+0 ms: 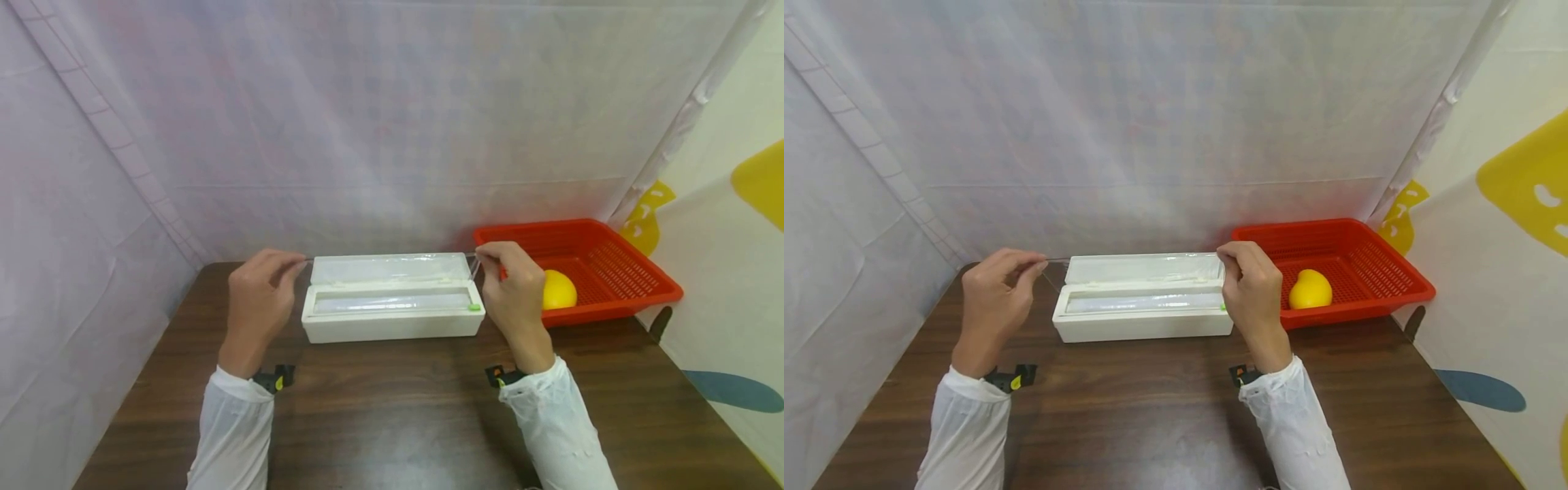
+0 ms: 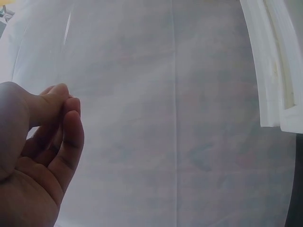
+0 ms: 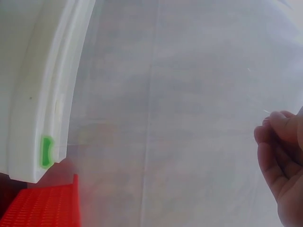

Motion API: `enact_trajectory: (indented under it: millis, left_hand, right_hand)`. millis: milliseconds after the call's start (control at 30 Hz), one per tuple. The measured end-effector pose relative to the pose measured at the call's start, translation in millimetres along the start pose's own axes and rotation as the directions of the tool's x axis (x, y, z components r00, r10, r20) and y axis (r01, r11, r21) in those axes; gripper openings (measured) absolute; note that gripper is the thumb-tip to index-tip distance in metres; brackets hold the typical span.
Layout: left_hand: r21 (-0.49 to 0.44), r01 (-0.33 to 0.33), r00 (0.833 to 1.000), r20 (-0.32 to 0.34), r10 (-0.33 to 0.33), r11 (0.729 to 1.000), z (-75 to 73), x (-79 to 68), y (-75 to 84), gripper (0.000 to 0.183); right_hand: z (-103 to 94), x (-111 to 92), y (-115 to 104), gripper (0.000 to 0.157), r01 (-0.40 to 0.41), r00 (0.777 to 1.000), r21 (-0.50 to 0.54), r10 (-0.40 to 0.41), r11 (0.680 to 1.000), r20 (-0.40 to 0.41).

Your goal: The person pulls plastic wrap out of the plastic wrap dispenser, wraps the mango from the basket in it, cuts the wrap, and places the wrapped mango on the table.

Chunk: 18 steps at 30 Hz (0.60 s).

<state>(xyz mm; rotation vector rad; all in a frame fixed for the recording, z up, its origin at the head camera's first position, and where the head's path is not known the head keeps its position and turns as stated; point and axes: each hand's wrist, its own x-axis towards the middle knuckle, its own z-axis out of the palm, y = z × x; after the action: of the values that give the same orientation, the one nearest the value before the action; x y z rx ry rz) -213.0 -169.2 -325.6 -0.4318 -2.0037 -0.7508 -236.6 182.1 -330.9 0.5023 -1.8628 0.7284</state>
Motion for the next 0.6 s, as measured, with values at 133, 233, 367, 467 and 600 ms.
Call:
enact_trajectory:
  millis: [133,233,367,467,600]
  left_hand:
    - [0.005,-0.014,1.0,-0.004,0.014,1.0,-2.7,0.9,2.3,0.006]
    - [-0.008,-0.022,1.0,-0.016,0.021,1.0,-3.9,1.5,3.4,0.005]
    - [-0.01,-0.025,1.0,-0.016,0.025,1.0,-6.0,2.0,4.6,0.006]
    - [0.007,-0.031,1.0,-0.007,0.031,1.0,-8.0,2.0,5.7,0.006]
    - [0.016,-0.039,0.999,0.004,0.039,0.999,-10.9,1.8,7.1,0.007]
  right_hand:
    - [-1.8,1,-1,0.006,0.008,1.0,0.011,-0.008,1.0,-0.016]
    - [-2.6,1,-2,0.005,0.014,1.0,0.013,-0.014,1.0,-0.021]
    - [-3.8,2,-3,0.005,0.021,0.999,0.009,-0.02,1.0,-0.031]
    - [-4.9,2,-4,0.005,0.024,0.999,0.008,-0.024,1.0,-0.04]
    - [-6.5,3,-5,0.005,0.029,0.998,0.008,-0.029,1.0,-0.049]
